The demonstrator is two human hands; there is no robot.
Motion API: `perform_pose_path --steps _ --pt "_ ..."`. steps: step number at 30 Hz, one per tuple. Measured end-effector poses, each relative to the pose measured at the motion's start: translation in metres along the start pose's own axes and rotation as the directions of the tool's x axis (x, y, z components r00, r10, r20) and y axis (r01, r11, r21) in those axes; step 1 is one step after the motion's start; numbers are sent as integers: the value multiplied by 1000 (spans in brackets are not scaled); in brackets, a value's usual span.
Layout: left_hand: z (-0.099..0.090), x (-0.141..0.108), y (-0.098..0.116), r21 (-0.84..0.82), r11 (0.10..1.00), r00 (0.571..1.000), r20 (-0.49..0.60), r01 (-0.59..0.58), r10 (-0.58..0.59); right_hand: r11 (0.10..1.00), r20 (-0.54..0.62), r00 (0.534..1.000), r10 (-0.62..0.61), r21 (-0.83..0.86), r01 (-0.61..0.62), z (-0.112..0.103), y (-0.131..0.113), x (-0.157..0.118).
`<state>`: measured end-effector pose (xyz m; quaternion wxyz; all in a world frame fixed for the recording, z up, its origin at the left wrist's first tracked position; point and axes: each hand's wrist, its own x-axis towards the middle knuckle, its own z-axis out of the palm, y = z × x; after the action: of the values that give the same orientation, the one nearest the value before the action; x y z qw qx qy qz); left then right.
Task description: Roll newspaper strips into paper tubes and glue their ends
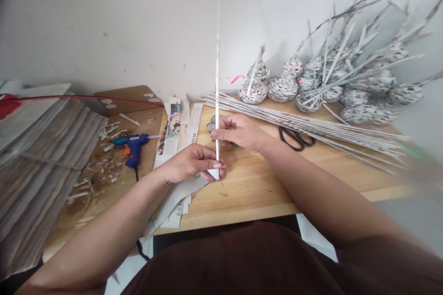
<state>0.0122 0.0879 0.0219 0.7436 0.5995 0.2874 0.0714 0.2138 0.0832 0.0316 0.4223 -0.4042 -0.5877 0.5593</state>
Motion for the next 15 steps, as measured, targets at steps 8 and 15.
perform_pose_path --steps 8,15 --pt "-1 -1 -2 88 996 997 65 30 -35 871 -171 950 -260 -468 153 -7 6 4" --pt "-1 -1 -6 101 995 989 142 23 -37 768 -90 953 -290 -616 176 -10 22 7"
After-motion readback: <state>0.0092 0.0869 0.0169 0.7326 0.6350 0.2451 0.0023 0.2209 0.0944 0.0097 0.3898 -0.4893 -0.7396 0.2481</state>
